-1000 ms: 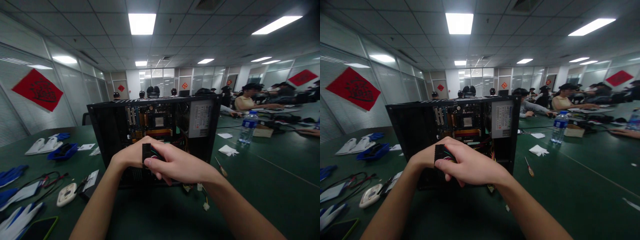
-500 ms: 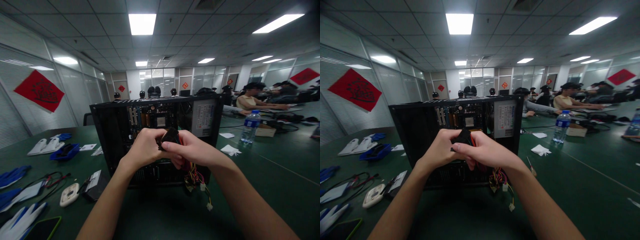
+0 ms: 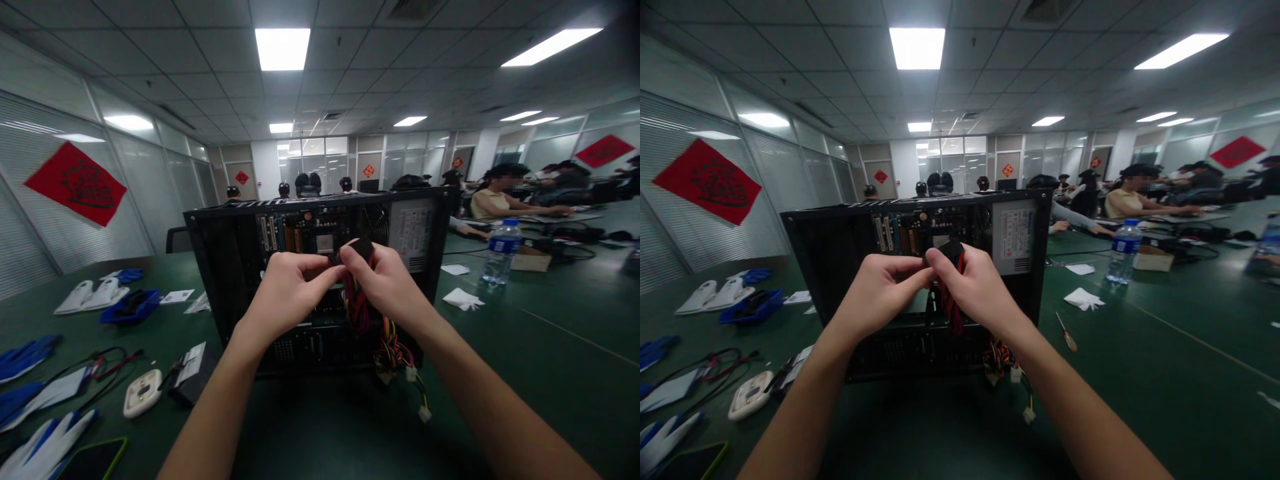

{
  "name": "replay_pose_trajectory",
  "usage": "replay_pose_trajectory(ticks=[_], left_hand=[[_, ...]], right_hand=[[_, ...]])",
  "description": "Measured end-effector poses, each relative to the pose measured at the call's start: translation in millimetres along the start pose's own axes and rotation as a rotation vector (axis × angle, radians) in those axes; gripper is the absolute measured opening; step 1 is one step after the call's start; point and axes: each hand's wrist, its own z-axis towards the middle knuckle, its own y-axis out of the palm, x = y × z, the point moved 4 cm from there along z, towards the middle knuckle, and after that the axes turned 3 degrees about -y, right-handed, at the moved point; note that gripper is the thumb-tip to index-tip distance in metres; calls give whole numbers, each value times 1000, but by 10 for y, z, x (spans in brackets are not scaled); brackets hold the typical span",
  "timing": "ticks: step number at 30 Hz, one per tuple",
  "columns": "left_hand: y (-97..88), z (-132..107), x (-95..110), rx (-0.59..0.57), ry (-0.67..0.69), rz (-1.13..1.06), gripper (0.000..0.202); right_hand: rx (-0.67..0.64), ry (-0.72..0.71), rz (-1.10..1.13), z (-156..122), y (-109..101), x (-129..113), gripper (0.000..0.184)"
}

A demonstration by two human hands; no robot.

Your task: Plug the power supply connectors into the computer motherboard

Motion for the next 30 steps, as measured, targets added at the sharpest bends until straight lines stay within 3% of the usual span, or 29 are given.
replay_pose_trajectory(ticks=[7,12,21,30], left_hand=[[40,19,26,4,-113,-224,29],[58,-3,75,-5,-104,-275,25],[124,-20,135,14,-50,-235,25],[115,-28,135,-5,-31,-187,27]], right_hand=[[212,-229,-233,-71,-43,-95,57],[322,-165,-104,-62,-91,-94,57],[403,-82,132,-66,-34,-35,49],[439,-106,148,-104,-24,1,49]])
